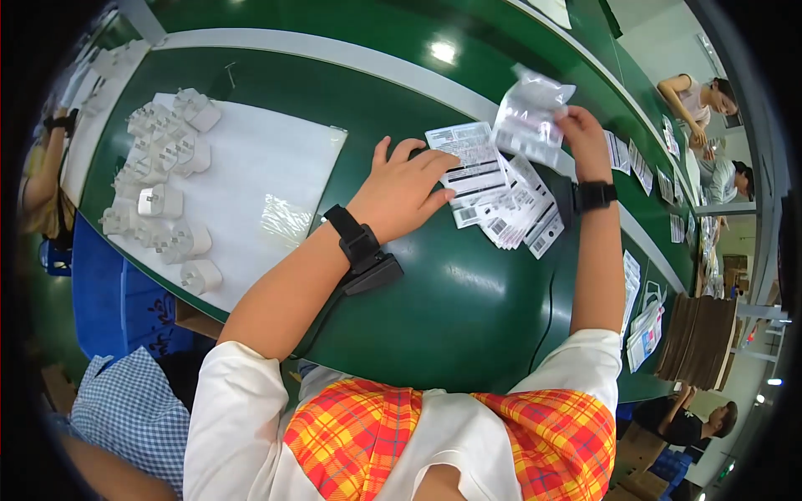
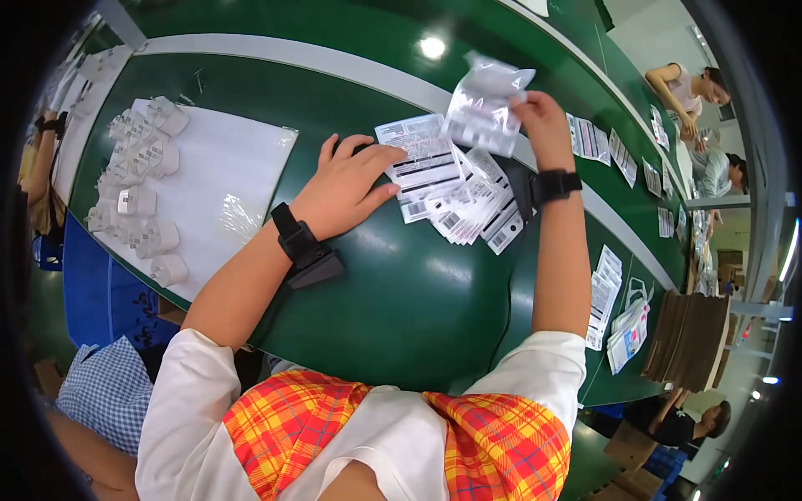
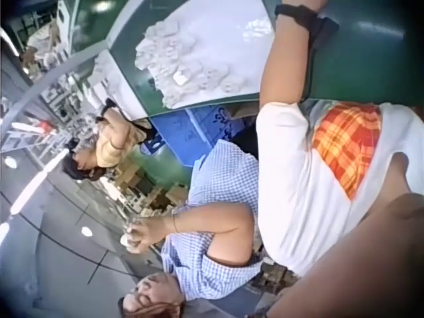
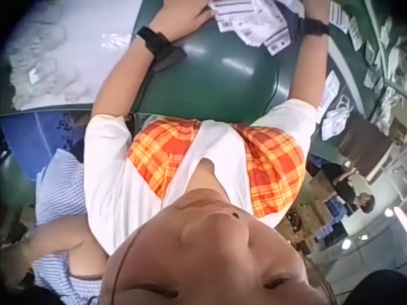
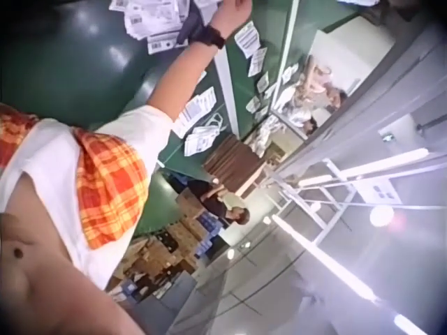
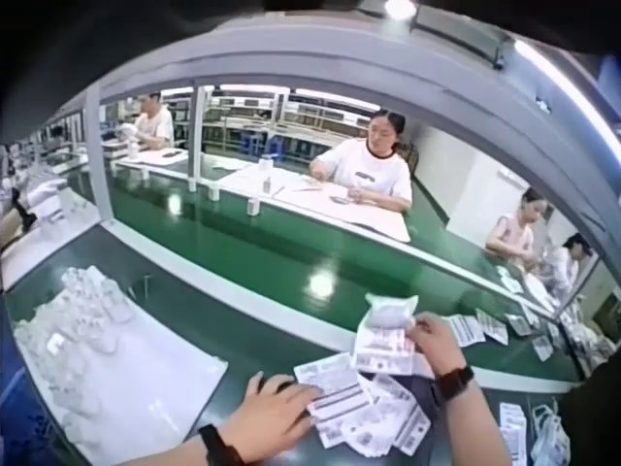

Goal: The person packages power adapters by placing each one into a plastic bag and then attaching a paper header card to the top of the bag. They repeat this process multiple times, organizing the finished products and materials on the workstation.

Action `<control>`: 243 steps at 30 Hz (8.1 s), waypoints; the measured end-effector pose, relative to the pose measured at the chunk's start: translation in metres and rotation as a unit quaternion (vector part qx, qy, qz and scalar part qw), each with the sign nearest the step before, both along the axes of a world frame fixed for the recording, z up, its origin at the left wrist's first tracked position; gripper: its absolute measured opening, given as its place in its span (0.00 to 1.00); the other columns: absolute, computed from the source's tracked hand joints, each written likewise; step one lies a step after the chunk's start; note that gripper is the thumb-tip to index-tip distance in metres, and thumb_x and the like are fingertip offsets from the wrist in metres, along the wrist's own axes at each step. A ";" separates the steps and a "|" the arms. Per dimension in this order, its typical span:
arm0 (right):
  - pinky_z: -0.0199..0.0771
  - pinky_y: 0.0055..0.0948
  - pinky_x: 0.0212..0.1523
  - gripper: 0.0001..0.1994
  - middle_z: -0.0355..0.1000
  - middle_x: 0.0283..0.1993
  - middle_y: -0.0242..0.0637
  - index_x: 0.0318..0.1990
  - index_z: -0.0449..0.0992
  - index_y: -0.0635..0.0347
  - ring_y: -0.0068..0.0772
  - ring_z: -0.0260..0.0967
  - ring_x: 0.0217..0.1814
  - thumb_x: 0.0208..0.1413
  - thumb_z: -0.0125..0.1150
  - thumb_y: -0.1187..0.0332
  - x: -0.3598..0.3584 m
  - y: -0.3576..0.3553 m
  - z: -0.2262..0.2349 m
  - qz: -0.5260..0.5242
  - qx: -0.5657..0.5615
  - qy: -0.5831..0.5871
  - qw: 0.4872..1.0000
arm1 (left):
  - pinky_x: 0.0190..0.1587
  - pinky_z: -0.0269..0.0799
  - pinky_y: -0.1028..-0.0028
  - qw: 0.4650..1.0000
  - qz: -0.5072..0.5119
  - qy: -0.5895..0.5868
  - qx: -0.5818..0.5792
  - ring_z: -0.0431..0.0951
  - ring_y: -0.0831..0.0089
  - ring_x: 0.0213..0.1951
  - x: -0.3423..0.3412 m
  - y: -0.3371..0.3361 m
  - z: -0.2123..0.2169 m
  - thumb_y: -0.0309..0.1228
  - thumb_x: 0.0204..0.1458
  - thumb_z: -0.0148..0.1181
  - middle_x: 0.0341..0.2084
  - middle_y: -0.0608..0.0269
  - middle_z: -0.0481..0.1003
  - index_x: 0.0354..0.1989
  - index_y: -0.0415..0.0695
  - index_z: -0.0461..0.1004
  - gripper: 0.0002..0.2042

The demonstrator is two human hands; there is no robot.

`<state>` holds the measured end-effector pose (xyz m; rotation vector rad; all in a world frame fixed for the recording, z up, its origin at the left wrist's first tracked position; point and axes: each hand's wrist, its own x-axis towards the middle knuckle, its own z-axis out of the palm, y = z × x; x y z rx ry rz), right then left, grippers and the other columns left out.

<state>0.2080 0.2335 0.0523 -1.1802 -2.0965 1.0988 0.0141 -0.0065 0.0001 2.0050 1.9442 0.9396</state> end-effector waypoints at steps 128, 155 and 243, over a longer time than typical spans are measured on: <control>0.70 0.22 0.46 0.16 0.74 0.41 0.32 0.49 0.74 0.67 0.21 0.71 0.43 0.61 0.58 0.63 -0.007 -0.185 -0.027 0.036 -0.125 0.224 0.966 | 0.34 0.68 0.78 0.872 0.002 -0.489 -0.025 0.72 0.82 0.31 0.011 -0.005 -0.002 0.36 0.58 0.60 0.30 0.66 0.75 0.41 0.35 0.75 0.14; 0.72 0.37 0.46 0.12 0.77 0.41 0.40 0.41 0.81 0.57 0.48 0.73 0.45 0.49 0.59 0.77 0.018 -0.182 -0.006 0.287 0.190 -0.140 0.928 | 0.56 0.53 0.59 0.995 -0.093 0.035 -0.025 0.67 0.62 0.53 0.021 -0.006 -0.004 0.31 0.50 0.62 0.46 0.75 0.75 0.46 0.56 0.78 0.14; 0.67 0.41 0.44 0.10 0.65 0.37 0.40 0.36 0.72 0.59 0.45 0.66 0.41 0.44 0.55 0.76 0.054 -0.204 0.019 0.451 0.182 -0.212 0.848 | 0.65 0.31 0.31 0.992 -0.076 0.102 -0.007 0.52 0.51 0.69 0.015 -0.015 -0.010 0.63 0.44 0.58 0.66 0.68 0.62 0.63 0.55 0.68 0.38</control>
